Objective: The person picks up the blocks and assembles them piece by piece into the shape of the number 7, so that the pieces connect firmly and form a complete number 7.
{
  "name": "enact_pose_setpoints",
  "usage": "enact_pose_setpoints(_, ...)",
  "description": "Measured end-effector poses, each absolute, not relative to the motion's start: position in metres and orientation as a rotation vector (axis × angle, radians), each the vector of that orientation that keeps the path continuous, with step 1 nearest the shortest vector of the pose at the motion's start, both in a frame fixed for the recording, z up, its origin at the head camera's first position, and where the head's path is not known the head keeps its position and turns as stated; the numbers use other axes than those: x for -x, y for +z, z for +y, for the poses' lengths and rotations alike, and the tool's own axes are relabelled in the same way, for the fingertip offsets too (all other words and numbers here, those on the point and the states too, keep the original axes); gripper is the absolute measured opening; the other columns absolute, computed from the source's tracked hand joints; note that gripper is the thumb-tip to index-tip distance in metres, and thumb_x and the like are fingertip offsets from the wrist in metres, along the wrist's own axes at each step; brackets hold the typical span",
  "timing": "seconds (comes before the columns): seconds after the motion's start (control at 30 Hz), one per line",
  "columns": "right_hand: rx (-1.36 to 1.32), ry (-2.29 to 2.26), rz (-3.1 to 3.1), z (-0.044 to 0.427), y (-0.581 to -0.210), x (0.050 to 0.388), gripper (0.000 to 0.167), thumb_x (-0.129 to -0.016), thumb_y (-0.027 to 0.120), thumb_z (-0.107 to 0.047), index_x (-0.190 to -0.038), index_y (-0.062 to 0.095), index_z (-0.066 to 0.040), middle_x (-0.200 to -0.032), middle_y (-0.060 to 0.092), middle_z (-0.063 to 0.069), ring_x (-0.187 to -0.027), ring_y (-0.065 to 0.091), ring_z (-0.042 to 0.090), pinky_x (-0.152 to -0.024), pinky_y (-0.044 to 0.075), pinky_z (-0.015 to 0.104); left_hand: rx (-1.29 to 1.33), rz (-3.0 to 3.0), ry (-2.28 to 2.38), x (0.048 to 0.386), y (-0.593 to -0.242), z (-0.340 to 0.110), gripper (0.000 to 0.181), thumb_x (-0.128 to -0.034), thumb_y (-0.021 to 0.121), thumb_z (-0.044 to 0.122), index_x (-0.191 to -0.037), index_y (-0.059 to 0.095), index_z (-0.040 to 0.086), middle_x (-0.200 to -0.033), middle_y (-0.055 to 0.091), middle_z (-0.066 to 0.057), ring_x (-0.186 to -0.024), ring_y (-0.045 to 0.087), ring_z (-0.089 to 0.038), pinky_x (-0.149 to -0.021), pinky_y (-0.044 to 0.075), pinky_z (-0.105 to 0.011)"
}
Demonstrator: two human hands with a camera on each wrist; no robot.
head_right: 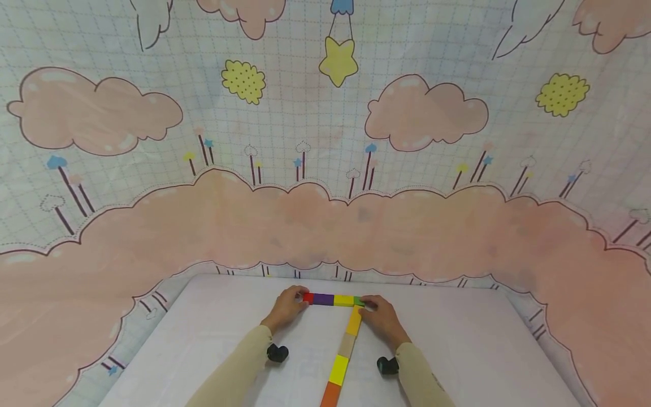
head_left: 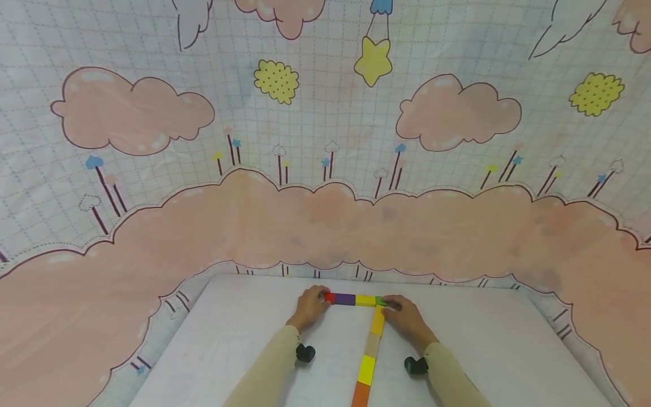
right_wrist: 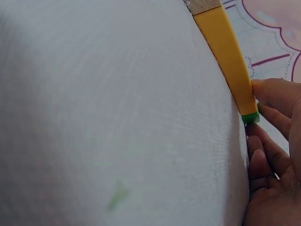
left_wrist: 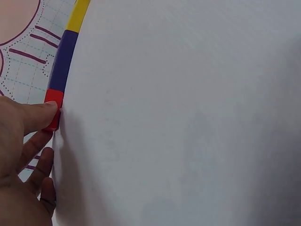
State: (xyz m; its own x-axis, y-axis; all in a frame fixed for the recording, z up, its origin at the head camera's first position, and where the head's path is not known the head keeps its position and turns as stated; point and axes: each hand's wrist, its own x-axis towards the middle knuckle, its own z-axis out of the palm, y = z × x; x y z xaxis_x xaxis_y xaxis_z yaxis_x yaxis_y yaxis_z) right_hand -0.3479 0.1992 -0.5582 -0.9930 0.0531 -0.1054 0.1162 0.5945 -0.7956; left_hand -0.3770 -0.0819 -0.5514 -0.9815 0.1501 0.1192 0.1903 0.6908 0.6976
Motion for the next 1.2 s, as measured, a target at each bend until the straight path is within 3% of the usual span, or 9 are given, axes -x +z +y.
enact_pose_setpoints(0.73,-0.154,-1.382,2.739,0.1984,-0.5607,0.3485,0.033,-0.090,0.069,-0.028,-0.122,0.066,-0.025,-0.139,0.056,0.007,-0.130,0.048,0.031,-0.111,0.034,0.059,0.240,-2.838,-1.208,0.3795,-0.5559,-0.0808,0.033,-0.0889,0.071,0.013,-0.121,0.065,0.009,-0.123,0.064,-0.012,-0.117,0.055,-0.033,-0.105,0.040,-0.054)
enact_pose_setpoints(1.2,-0.226,-1.466,2.698,0.2007,-0.5636,0.3532,0.034,-0.092,0.067,-0.029,-0.124,0.065,-0.021,-0.130,0.061,0.006,-0.118,0.053,0.025,-0.107,0.041,0.052,0.257,-2.803,-1.319,0.3737,-0.5510,-0.0846,0.037,-0.0894,0.070,0.012,-0.124,0.060,0.004,-0.129,0.062,-0.017,-0.122,0.056,-0.035,-0.107,0.041,-0.051)
